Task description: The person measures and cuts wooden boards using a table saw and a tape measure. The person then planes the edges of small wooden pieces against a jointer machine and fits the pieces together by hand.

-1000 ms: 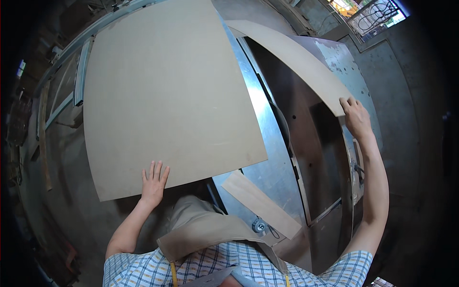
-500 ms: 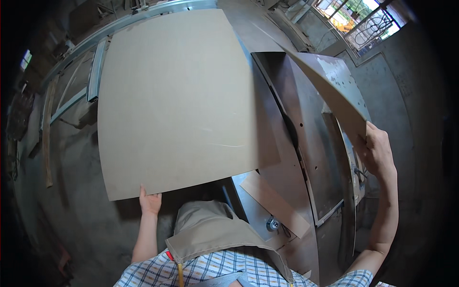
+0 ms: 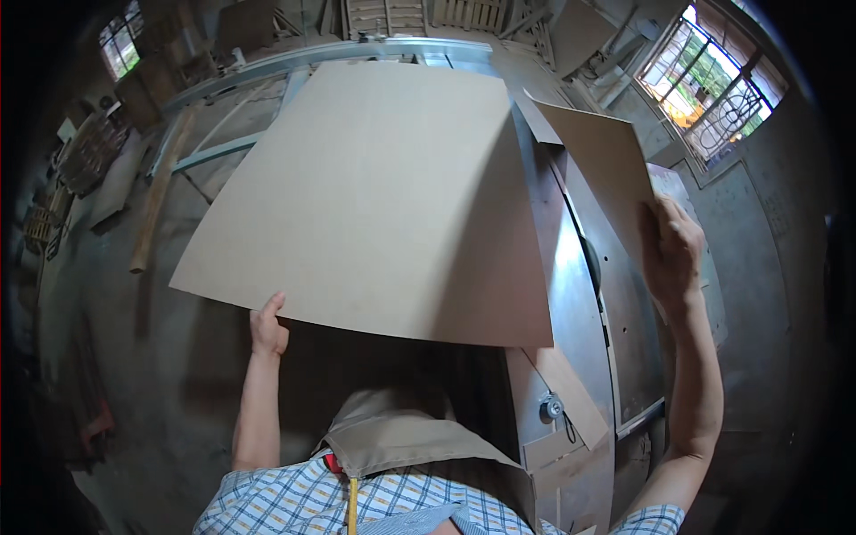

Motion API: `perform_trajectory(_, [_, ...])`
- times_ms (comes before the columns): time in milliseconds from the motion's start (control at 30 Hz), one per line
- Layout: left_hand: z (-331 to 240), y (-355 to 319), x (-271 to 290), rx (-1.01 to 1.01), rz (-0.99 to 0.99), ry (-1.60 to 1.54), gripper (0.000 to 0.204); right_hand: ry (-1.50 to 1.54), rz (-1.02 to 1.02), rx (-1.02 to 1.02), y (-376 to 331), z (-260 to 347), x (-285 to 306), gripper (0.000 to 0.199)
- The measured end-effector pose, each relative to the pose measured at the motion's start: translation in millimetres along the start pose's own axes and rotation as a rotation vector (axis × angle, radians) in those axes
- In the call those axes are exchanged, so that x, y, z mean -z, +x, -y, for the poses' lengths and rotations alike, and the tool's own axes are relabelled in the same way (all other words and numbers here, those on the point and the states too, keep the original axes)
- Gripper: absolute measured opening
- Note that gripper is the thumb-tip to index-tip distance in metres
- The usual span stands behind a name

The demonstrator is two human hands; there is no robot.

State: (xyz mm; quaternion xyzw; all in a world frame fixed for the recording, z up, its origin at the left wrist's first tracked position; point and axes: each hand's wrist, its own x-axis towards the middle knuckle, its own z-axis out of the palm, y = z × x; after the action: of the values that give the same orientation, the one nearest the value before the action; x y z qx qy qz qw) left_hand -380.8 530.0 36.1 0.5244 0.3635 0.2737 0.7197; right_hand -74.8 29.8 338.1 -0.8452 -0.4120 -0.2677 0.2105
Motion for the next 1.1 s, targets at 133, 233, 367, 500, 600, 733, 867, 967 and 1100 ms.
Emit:
perform_trajectory(133, [-58, -1, 51, -0.047, -0.058, 0.015, 0.048, -0.090, 0.008, -0.007, 8, 43, -32, 0.017])
perform_trajectory(233, [-80, 16, 107, -0.098, -0.045, -0.043, 0.046, -0.057, -0.066, 0.009, 25, 76, -56, 0.017])
perform_trajectory(367, [-100, 37, 175, -0.092, -0.062, -0.109, 0.042, -0.072, -0.153, -0.001, 53, 119, -95, 0.017])
perform_trajectory(500, [-122, 51, 263, -0.046, -0.068, -0.120, 0.041, -0.142, -0.075, -0.005, 99, 171, -159, 0.013])
perform_trajectory(600, [-120, 69, 355, -0.004, -0.120, -0.097, 0.040, -0.168, 0.016, -0.072, 141, 211, -226, 0.018])
perform_trajectory(733, [-124, 96, 431, 0.094, -0.128, -0.076, 0.038, -0.124, 0.047, -0.080, 219, 247, -328, 0.017])
perform_trajectory(867, [-144, 103, 488, 0.061, -0.181, -0.036, 0.037, -0.154, 0.149, 0.051, 335, 325, -449, 0.016])
perform_trajectory(967, [-136, 117, 469, 0.105, -0.113, -0.039, 0.043, -0.155, 0.122, -0.010, 411, 336, -503, 0.021])
perform_trajectory(1100, [-98, 125, 470, 0.126, -0.099, -0.161, 0.023, 0.259, 0.232, -0.244, 441, 423, -542, 0.043])
